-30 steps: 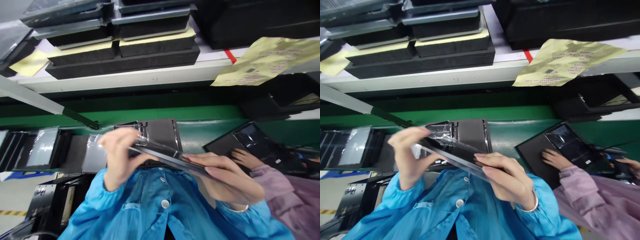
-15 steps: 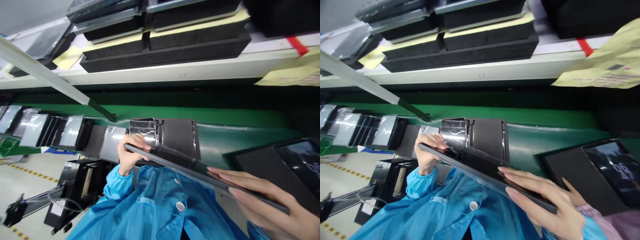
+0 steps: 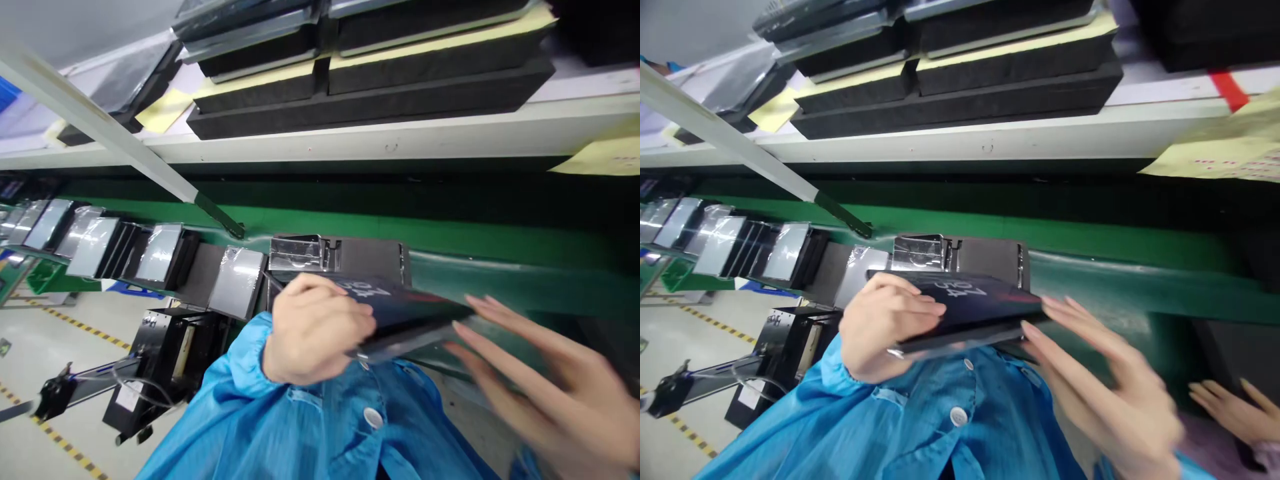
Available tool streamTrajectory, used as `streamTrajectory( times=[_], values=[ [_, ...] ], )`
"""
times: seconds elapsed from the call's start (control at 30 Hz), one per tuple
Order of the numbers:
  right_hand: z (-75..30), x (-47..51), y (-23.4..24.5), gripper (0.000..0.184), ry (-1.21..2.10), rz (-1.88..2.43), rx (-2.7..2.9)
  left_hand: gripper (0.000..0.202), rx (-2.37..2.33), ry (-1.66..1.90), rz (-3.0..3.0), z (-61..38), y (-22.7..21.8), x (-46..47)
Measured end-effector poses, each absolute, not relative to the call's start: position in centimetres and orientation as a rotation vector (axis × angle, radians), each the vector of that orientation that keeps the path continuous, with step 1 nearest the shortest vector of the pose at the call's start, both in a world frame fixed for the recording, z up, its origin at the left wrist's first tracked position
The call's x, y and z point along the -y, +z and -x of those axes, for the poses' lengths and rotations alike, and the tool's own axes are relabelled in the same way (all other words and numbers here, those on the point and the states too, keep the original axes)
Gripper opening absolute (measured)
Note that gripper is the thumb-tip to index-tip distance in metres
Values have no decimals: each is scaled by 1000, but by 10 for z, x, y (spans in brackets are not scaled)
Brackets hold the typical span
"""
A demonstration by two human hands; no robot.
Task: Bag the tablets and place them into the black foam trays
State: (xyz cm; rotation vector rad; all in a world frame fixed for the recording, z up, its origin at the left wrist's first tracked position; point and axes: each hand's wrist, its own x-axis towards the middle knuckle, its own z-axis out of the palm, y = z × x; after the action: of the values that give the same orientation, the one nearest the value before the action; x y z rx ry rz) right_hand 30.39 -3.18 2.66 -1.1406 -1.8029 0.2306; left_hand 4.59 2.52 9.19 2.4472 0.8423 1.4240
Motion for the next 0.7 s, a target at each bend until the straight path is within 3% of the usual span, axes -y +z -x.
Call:
streamTrajectory(
  times=[0.07,0.2,0.3,0.43,0.7],
  values=[
    [-276,21,30,65,221,1024,1899,20,-842,1327,-2673,-61,101,-21],
    [-257,2,21,33,325,947,1507,9,-917,1259,-2746,-56,105,-26],
    [-273,-2,9,18,418,880,1324,30,-1071,1186,-2462,-31,87,-39],
    [-291,-3,-7,28,584,778,1280,14,-827,1233,-2087,-16,54,-45],
    [-292,-8,-22,28,611,740,1259,16,-815,1320,-2067,-24,47,-38]
  ],
)
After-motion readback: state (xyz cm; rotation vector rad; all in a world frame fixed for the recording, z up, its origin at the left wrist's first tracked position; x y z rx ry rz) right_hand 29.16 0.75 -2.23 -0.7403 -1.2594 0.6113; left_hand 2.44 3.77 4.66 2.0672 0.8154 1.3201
